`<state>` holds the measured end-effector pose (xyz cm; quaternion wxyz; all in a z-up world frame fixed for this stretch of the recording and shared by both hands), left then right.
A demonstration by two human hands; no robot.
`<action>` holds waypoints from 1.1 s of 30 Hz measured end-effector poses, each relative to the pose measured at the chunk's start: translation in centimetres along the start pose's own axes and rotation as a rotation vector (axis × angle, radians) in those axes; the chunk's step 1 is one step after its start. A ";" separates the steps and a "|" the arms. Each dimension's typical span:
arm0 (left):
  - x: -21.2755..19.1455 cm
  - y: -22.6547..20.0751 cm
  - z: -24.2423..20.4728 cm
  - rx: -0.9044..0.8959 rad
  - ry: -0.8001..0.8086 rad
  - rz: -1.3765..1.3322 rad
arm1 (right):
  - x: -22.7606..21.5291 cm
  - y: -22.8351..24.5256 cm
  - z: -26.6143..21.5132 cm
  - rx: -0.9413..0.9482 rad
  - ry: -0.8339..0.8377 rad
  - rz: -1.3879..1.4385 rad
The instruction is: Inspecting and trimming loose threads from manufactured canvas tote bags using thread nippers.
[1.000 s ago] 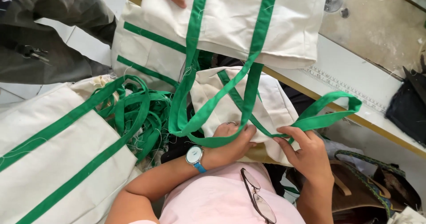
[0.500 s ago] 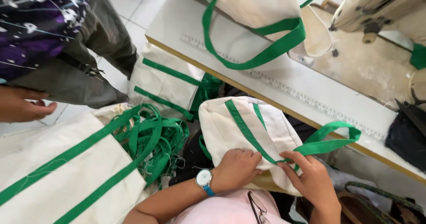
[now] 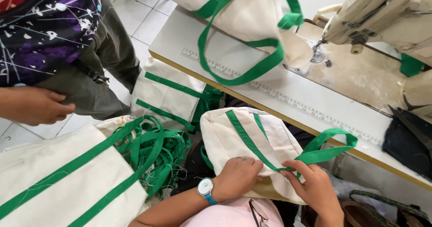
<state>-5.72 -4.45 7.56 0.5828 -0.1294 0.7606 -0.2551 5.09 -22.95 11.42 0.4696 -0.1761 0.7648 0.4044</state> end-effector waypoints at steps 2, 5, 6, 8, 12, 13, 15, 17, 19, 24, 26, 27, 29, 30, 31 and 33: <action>-1.0 -0.2 -0.1 0.023 -0.010 -0.021 | 0.1 0.3 -0.3 -0.092 -0.101 -0.024; -4.7 -0.9 -0.6 0.088 -0.196 0.012 | -1.4 2.8 -0.4 -0.256 -0.436 -0.027; -6.1 -1.3 -1.1 0.092 -0.266 0.046 | -2.0 4.1 -0.2 -0.357 -0.485 0.051; -8.4 -1.9 -1.6 0.092 -0.336 0.075 | -2.8 5.7 0.2 -0.457 -0.526 0.131; -9.7 -2.0 -1.9 0.120 -0.420 0.054 | -3.0 6.9 1.1 -0.508 -0.516 0.160; -9.2 -1.7 -1.7 0.133 -0.372 -0.008 | -2.9 7.0 1.3 -0.508 -0.519 0.148; -9.0 -2.0 -1.7 0.095 -0.362 -0.014 | -2.7 7.2 1.6 -0.526 -0.533 0.157; -8.6 -2.1 -1.6 0.060 -0.350 -0.024 | -2.5 7.2 1.7 -0.539 -0.546 0.165; -8.7 -2.3 -1.8 0.071 -0.446 0.044 | -2.3 7.2 1.8 -0.575 -0.559 0.181; -8.1 -2.0 -1.3 0.104 -0.463 0.060 | -2.5 7.3 1.4 -0.571 -0.551 0.182; -7.6 -1.9 -1.0 0.117 -0.470 0.072 | -2.3 7.2 1.3 -0.566 -0.559 0.191; -7.5 -1.8 -0.9 0.115 -0.493 0.091 | -2.2 7.1 1.3 -0.563 -0.562 0.189; -7.3 -1.8 -0.8 0.115 -0.512 0.110 | -2.0 6.9 1.3 -0.557 -0.567 0.189; -7.2 -1.7 -0.7 0.115 -0.513 0.114 | -1.8 6.8 1.2 -0.551 -0.561 0.195; -7.1 -1.7 -0.7 0.116 -0.514 0.118 | -1.7 6.6 1.2 -0.546 -0.555 0.202; -7.0 -1.8 -0.7 0.116 -0.508 0.120 | -1.6 6.4 1.1 -0.540 -0.546 0.208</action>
Point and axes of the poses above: each hand's wrist, its own z-axis towards the middle knuckle, its own x-axis out of the palm, y = z × x, the point moved 4 cm from there along z, towards the middle knuckle, and after that the axes turned 15 degrees about y, right-handed, at the moved point
